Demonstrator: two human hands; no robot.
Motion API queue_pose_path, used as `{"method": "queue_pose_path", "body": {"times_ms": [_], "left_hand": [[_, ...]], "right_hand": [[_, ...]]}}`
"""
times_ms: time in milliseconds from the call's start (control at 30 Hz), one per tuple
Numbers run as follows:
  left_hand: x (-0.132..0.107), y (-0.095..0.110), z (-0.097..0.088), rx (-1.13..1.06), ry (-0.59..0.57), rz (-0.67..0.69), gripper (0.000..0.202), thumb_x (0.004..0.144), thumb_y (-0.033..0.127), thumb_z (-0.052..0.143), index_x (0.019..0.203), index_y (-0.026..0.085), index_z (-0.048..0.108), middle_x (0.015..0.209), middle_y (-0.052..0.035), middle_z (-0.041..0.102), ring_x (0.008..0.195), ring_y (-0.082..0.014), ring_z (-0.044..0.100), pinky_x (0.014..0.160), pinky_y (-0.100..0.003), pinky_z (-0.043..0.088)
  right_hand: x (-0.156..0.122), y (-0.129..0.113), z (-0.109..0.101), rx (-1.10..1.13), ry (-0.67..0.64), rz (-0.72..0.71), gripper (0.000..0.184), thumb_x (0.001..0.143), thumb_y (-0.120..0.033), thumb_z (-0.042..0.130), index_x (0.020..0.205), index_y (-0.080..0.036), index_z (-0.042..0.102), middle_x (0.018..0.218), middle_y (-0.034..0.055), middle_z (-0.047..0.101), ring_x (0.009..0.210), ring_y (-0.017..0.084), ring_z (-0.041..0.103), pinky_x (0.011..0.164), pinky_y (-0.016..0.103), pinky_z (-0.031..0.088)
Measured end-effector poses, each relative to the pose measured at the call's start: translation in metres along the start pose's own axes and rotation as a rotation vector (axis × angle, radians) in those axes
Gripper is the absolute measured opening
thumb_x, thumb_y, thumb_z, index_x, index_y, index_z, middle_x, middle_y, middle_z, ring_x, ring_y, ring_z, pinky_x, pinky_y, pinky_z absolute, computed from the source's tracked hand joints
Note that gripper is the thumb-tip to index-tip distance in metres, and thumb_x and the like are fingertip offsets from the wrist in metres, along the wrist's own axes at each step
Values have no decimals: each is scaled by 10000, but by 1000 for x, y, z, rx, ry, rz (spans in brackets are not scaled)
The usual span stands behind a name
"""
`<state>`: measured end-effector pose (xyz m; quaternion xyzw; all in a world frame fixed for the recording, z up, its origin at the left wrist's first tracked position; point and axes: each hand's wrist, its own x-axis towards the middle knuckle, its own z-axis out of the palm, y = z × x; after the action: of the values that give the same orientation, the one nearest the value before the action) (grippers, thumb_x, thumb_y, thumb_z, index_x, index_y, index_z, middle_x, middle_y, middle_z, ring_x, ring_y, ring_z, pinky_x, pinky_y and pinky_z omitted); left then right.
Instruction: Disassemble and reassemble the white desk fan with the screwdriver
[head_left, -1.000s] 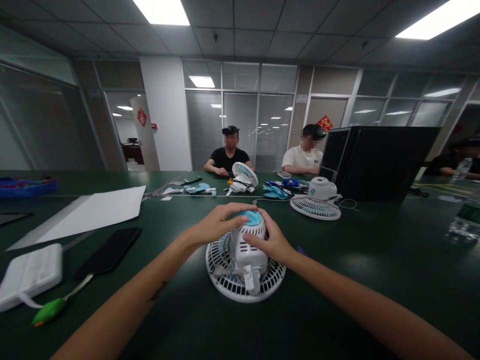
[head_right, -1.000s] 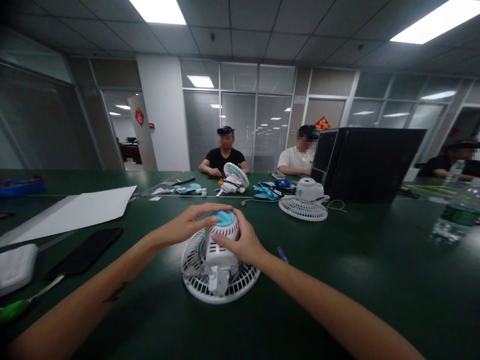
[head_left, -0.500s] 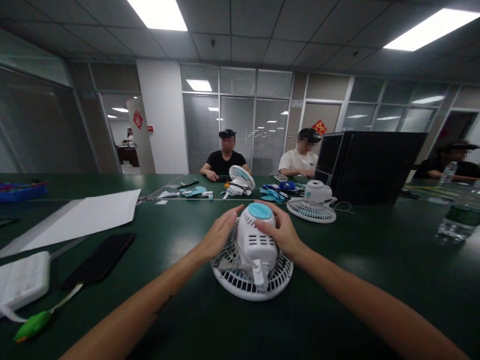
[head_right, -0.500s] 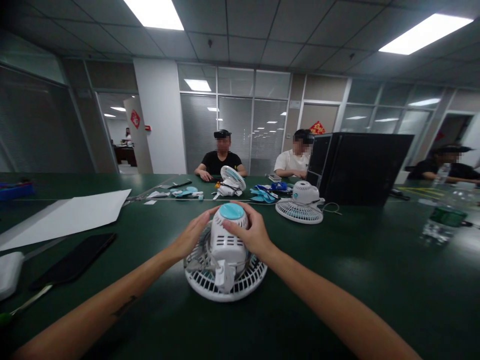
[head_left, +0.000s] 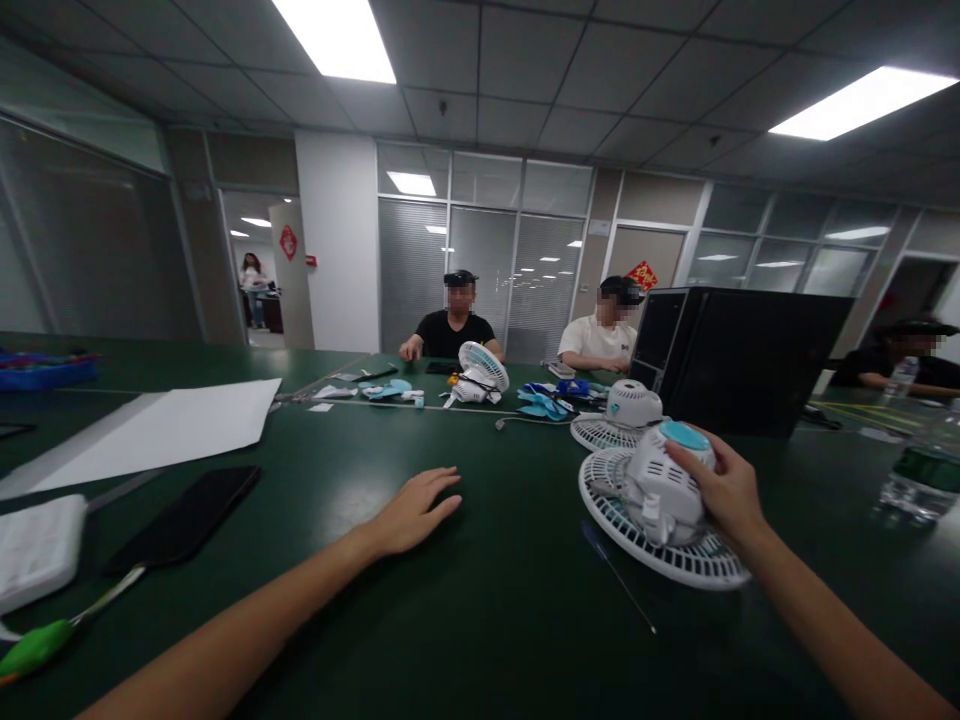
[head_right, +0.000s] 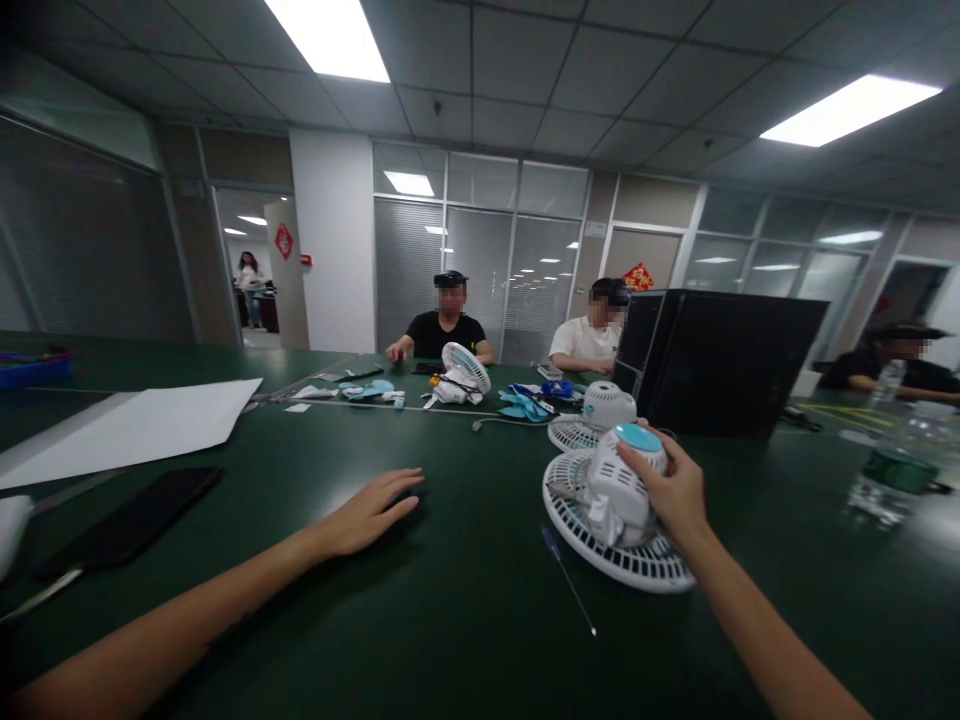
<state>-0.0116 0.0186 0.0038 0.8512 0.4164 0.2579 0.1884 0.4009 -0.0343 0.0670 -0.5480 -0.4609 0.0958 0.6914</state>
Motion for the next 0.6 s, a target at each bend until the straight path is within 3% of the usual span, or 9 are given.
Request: {"method": "queue_pose_path", "body": {"times_ms": [100, 200, 467, 600], "left_hand": [[-6, -10, 1, 43, -27, -22, 508, 948, 510, 438, 1330, 203, 568, 1486, -115, 484, 1398, -273, 409, 1174, -482, 276], [-11, -15, -1, 86, -46, -33, 509, 951, 511, 430, 1332, 204, 569, 1487, -114, 483, 1403, -274, 401, 1175, -484, 272], [-15, -7, -6, 142, -79, -29, 517, 956, 518, 410, 1333, 201, 571, 1474, -119, 496, 1386, -279, 421, 1156, -479, 298], [-14, -2, -6, 163, -65, 0, 494, 962, 499, 418, 1315, 194, 579, 1460, -120, 512, 1368, -272, 444, 1144, -467, 319]], "right_hand": [[7, 15, -11, -61, 6, 55, 592, 566, -494, 819, 1060, -187, 704, 1071, 123, 715, 998, 315, 660, 908, 496, 507], [10, 14, -16, -144, -3, 90, 554, 571, -471, 825, 1032, -186, 706, 1121, 170, 695, 1050, 341, 639, 932, 489, 477], [9, -3, -24, -303, 58, 185, 383, 593, -490, 804, 870, -255, 683, 1041, 187, 685, 934, 303, 657, 733, 436, 496], [19, 2, -32, -397, 44, 254, 532, 558, -599, 757, 961, -260, 679, 1128, 208, 658, 964, 342, 643, 726, 473, 495]]}}
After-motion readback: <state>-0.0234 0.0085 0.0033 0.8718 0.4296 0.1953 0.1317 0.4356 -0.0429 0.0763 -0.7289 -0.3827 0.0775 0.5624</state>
